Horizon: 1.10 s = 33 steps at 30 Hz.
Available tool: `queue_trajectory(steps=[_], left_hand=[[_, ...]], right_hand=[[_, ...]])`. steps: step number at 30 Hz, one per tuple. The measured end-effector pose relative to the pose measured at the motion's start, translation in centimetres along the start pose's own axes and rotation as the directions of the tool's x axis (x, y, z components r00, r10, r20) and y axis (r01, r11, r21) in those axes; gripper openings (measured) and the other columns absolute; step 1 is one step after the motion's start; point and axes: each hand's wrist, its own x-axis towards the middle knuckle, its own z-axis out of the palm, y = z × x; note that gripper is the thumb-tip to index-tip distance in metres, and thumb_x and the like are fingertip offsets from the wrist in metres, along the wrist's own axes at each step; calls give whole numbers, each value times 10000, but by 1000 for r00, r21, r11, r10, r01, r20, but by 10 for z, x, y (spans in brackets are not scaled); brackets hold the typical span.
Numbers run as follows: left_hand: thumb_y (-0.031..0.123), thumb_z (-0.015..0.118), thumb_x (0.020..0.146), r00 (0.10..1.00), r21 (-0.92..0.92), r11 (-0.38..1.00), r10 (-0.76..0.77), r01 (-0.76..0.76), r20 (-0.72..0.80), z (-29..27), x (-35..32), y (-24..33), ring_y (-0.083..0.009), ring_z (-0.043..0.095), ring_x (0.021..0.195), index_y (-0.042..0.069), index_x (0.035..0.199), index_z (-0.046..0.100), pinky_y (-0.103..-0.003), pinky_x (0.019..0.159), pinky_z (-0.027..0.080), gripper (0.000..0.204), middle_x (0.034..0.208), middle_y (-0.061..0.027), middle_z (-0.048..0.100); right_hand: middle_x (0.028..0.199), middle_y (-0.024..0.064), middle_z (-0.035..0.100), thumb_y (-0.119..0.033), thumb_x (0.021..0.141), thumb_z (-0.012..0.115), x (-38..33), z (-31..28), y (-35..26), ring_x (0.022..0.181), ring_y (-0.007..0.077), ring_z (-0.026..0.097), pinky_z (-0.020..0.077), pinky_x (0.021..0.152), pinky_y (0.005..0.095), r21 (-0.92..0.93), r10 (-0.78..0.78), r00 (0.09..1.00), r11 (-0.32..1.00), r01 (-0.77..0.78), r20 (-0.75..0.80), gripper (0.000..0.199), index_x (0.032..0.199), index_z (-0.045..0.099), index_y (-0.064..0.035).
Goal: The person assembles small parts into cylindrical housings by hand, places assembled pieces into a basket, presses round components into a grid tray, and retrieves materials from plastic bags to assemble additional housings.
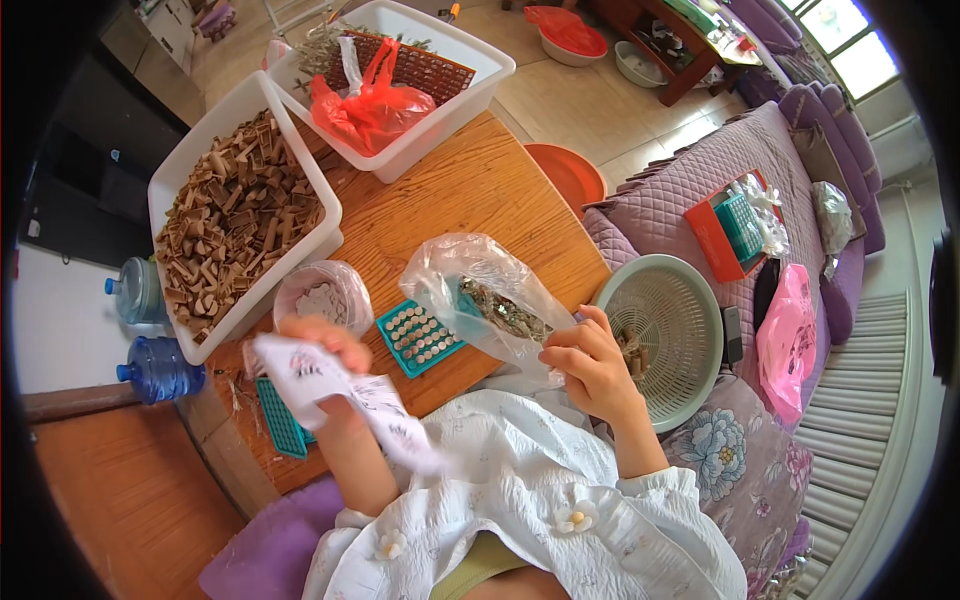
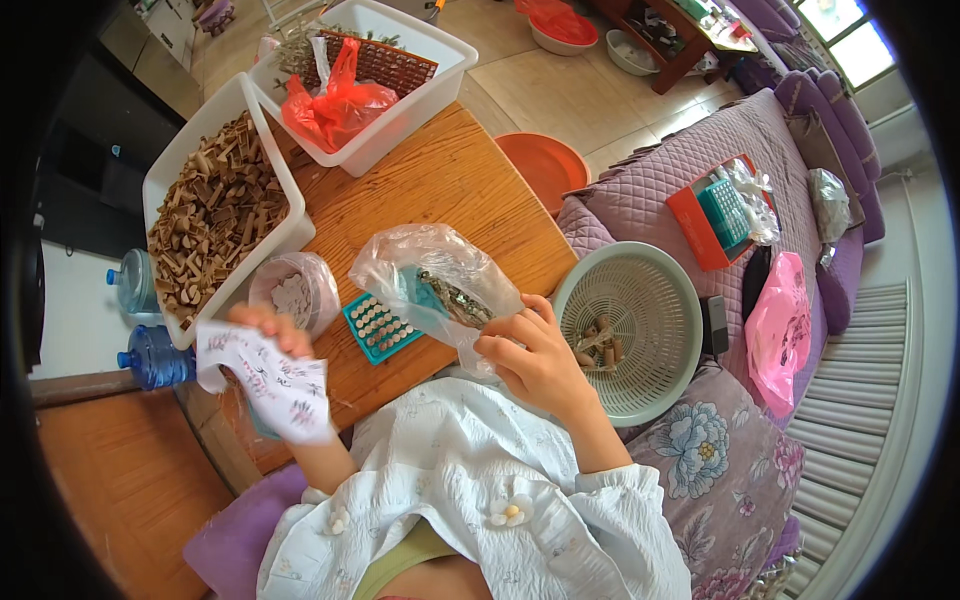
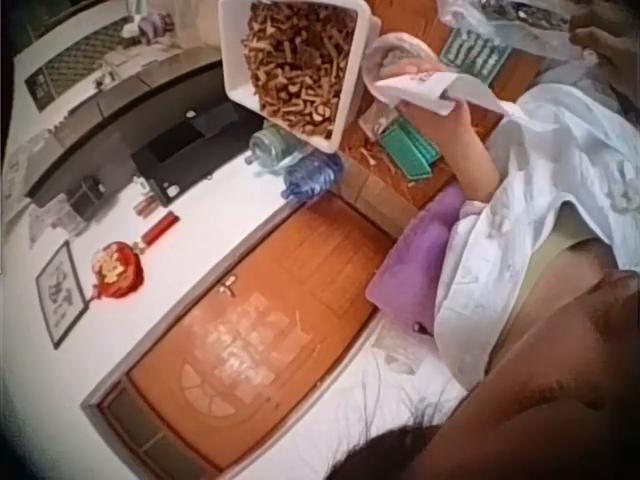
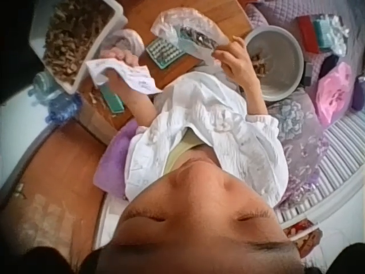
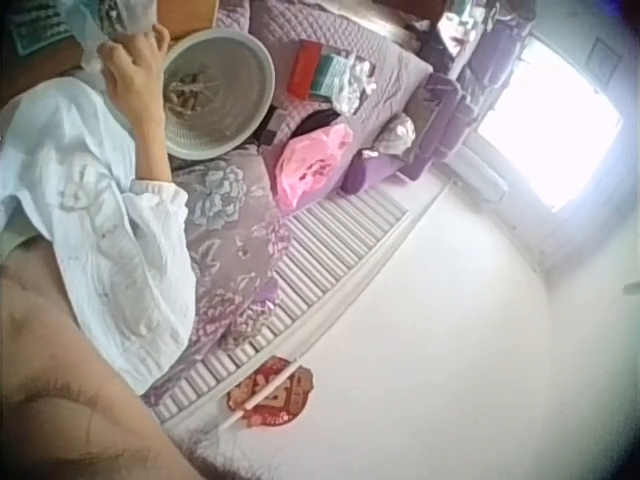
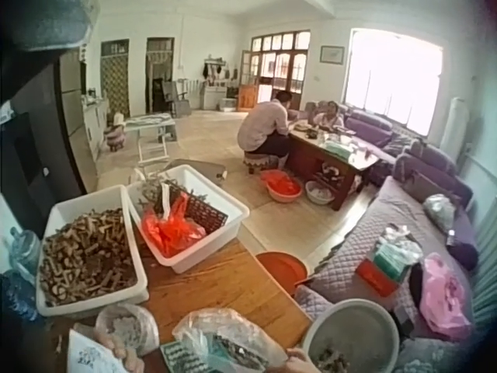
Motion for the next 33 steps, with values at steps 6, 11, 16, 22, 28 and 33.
queue_trajectory(steps=[6,11,16,22,28,33], left_hand=[[158,552,880,685,42,769,-592,638,424,-20,32,-66,-242,601,947,-7,1137,519,-354,798,482,307,1050,-201,605],[102,545,880,457,690,493,-851,531,257,-14,64,-81,-90,541,812,9,1001,556,-257,723,446,153,866,-13,593],[241,563,843,428,989,-28,-899,148,-89,-18,76,-84,-175,608,787,-2,946,609,-298,709,461,267,859,-108,653],[196,574,740,417,819,-346,-897,-458,-146,-9,85,-89,-334,616,876,60,911,668,-395,775,478,238,909,-186,645],[69,552,734,562,715,-459,-820,-527,-112,17,76,-97,-321,618,875,70,1078,584,-419,803,465,346,869,-159,656],[123,623,718,537,937,-60,-831,-343,143,-2,92,-112,-314,574,1009,41,1201,498,-367,860,445,506,1058,-220,595]], right_hand=[[929,4,533,-49,628,697,-2,6,-3,830,193,479,309,885,427,-97,-17,995,995,8,-94,233,828,625,-144],[877,6,503,-57,622,701,-13,-3,-2,792,201,450,303,820,396,-31,39,997,999,-42,-74,208,802,626,-130],[728,7,480,-24,656,673,-22,-10,8,738,184,485,315,862,411,5,71,997,997,-71,27,206,834,609,-104],[764,-22,539,-57,659,691,-22,-12,7,709,165,485,320,834,359,-130,91,995,988,-85,44,250,878,601,-136],[945,-25,530,-101,623,721,-19,-12,0,822,183,445,283,835,375,-264,84,996,962,-74,25,213,785,617,-193],[985,-16,511,-102,607,732,-22,-6,-1,847,206,427,280,843,389,-232,81,996,969,-85,-28,204,756,625,-193]])
